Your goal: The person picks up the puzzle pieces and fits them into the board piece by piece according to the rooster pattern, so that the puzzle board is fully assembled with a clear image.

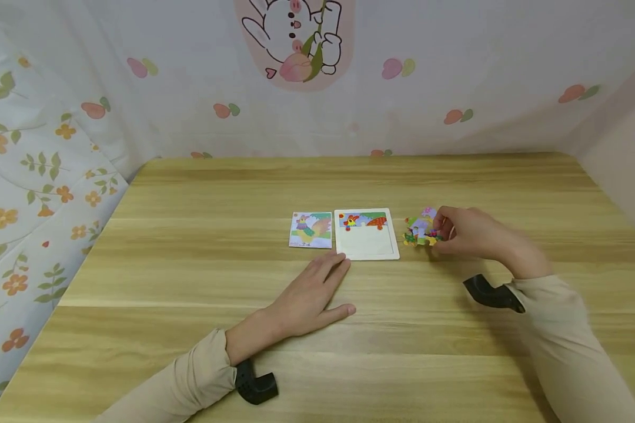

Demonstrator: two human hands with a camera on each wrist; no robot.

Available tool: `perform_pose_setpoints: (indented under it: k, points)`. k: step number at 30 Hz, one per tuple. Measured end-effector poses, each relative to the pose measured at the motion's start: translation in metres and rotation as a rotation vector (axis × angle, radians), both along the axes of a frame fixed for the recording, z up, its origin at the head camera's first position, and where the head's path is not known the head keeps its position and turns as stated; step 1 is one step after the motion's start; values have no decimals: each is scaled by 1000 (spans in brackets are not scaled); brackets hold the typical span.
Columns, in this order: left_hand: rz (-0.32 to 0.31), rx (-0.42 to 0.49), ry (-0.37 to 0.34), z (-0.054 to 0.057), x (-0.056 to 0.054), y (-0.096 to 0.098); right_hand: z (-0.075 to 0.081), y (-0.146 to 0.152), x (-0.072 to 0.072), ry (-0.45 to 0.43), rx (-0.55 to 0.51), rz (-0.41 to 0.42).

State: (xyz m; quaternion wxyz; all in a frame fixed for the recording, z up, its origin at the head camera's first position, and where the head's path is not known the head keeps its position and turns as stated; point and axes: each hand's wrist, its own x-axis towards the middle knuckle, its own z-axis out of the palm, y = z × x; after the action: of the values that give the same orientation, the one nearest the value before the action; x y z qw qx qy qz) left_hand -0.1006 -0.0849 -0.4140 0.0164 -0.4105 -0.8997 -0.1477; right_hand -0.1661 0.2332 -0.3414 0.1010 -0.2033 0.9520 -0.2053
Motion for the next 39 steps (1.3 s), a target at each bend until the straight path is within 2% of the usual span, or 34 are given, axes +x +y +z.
perform_pose_setpoints:
  k: [5, 11, 14, 19, 31, 39]
  points:
    - [-3, 6, 7, -2, 0, -2, 0, -24, -3, 36, -69, 65]
    - [2, -7, -2, -1, 0, -2, -7, -52, -10, 10, -134, 125]
    - [8, -18, -7, -1, 0, -2, -12, -65, -15, -17, -157, 130]
    - [6, -23, 1, -2, 0, -2, -16, -83, -21, 10, -153, 125]
    - [13, -34, 3, -2, -2, -2, -27, -100, -30, 6, -155, 157]
    - [6, -38, -3, 1, -1, -1, -30, -104, -32, 3, -142, 143]
